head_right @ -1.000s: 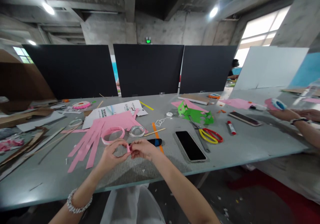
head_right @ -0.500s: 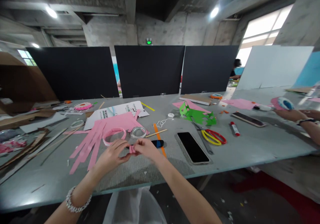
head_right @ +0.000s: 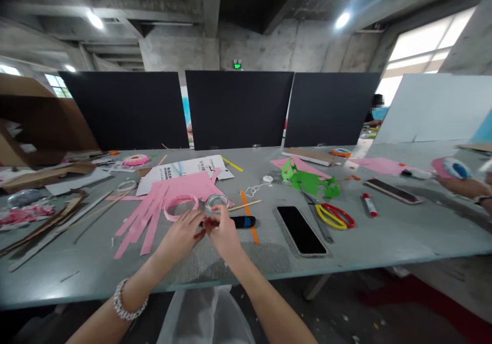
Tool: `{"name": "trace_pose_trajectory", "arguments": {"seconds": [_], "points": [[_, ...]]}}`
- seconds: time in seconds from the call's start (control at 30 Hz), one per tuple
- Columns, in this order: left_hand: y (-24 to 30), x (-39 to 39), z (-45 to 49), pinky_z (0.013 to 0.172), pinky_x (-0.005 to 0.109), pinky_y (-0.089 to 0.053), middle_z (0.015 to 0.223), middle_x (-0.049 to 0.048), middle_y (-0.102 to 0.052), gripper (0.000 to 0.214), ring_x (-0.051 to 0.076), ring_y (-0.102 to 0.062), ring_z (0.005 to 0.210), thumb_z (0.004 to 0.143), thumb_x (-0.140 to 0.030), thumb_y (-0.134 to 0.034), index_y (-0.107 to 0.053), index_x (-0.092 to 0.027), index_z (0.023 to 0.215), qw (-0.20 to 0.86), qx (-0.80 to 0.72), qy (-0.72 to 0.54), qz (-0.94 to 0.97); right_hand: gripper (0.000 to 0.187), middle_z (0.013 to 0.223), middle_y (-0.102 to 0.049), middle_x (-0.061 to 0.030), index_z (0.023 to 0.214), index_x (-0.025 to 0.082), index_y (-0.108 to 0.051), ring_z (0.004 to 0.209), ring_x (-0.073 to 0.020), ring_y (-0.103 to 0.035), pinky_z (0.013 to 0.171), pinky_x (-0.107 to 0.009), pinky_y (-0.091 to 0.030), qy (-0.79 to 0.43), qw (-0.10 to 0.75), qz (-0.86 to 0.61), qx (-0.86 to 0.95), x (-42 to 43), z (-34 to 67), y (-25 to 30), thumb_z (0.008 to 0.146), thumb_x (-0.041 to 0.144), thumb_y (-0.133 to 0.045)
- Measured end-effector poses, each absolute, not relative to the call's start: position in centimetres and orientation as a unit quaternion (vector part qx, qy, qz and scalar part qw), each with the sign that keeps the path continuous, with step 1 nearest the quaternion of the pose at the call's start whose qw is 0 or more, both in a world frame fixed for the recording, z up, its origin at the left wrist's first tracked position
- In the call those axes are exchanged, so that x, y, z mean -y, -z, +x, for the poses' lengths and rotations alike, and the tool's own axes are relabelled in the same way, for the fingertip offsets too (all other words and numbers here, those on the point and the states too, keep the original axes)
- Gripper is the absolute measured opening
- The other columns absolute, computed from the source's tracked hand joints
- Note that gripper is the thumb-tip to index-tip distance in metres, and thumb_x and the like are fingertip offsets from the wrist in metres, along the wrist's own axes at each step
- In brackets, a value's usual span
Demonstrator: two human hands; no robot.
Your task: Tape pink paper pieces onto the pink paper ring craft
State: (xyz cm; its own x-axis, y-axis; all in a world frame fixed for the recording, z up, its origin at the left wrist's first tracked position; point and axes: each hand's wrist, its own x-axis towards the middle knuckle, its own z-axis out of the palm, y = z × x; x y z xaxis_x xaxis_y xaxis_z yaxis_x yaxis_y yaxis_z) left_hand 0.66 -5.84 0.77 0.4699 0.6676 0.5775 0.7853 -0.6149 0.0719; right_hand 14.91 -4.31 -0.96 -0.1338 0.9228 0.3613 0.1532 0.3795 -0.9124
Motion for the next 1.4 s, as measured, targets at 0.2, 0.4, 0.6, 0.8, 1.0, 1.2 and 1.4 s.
{"name": "trace_pose_trajectory", "arguments": {"seconds": [0.2,0.4,0.6,0.8,1.0,1.2,1.4], "points": [[-1.4,6.4,0.1,0.073,0.034,-0.051,0.089,0.0074,-0.063,0.032,0.019,-0.062,0.08,0.075,-0.032,-0.06,-0.053,-0.016,0.102,-0.32,0.401,0.515,-0.687,0.024,0.091,-0.065,-0.0072,0.102,0.021,-0.047,0.09,-0.0209,-0.061,0.083,-0.035,-0.044,-0.246,0.555,-0.396,0.689,6.3,16.0,-0.4,0.081,0.03,-0.054],[-2.9,8.0,0.8,0.072,0.03,-0.05,0.074,0.0024,-0.063,0.028,0.015,-0.062,0.07,0.074,-0.04,-0.061,-0.055,-0.015,0.088,-0.515,0.331,0.536,-0.581,0.019,0.102,-0.064,-0.0063,0.099,0.025,-0.062,0.101,-0.0213,-0.057,0.087,-0.036,-0.045,-0.127,0.491,-0.379,0.774,8.0,16.8,-1.0,0.086,0.027,-0.047],[-3.2,8.4,1.4,0.065,0.023,-0.047,0.075,-0.0002,-0.062,0.031,0.011,-0.06,0.07,0.065,-0.03,-0.072,-0.051,-0.017,0.085,-0.581,0.332,0.513,-0.538,0.025,0.102,-0.064,-0.0075,0.107,0.022,-0.059,0.099,-0.0195,-0.057,0.086,-0.035,-0.046,-0.103,0.484,-0.303,0.814,8.4,16.7,-1.1,0.088,0.021,-0.044],[-2.3,8.4,1.2,0.066,0.023,-0.047,0.074,-0.0005,-0.063,0.035,0.011,-0.061,0.069,0.064,-0.026,-0.073,-0.048,-0.018,0.087,-0.586,0.334,0.537,-0.507,0.025,0.108,-0.064,-0.0062,0.109,0.025,-0.059,0.105,-0.0213,-0.056,0.09,-0.039,-0.045,-0.126,0.459,-0.315,0.821,8.1,17.4,-0.8,0.087,0.024,-0.045],[-1.3,8.4,1.2,0.066,0.028,-0.049,0.068,-0.0014,-0.063,0.035,0.012,-0.061,0.06,0.065,-0.03,-0.072,-0.048,-0.018,0.087,-0.636,0.308,0.517,-0.483,0.032,0.097,-0.068,-0.003,0.116,0.027,-0.049,0.1,-0.0204,-0.06,0.087,-0.036,-0.047,-0.256,0.44,-0.34,0.79,8.6,17.7,-2.0,0.084,0.027,-0.05],[0.6,8.4,1.0,0.077,0.04,-0.05,0.088,0.0066,-0.065,0.039,0.021,-0.062,0.083,0.071,-0.037,-0.065,-0.053,-0.02,0.104,-0.336,0.406,0.499,-0.687,0.033,0.079,-0.067,-0.0034,0.102,0.021,-0.046,0.073,-0.0187,-0.065,0.071,-0.032,-0.049,-0.424,0.51,-0.39,0.639,8.0,16.6,-0.2,0.074,0.028,-0.061],[2.4,8.1,-0.2,0.082,0.037,-0.05,0.101,0.0084,-0.061,0.028,0.021,-0.058,0.095,0.08,-0.026,-0.056,-0.056,-0.024,0.108,-0.057,0.396,0.406,-0.822,0.049,0.062,-0.065,0.0026,0.099,0.021,-0.04,0.059,-0.0166,-0.062,0.057,-0.027,-0.044,-0.54,0.487,-0.404,0.554,6.5,16.0,1.8,0.061,0.026,-0.07]]}}
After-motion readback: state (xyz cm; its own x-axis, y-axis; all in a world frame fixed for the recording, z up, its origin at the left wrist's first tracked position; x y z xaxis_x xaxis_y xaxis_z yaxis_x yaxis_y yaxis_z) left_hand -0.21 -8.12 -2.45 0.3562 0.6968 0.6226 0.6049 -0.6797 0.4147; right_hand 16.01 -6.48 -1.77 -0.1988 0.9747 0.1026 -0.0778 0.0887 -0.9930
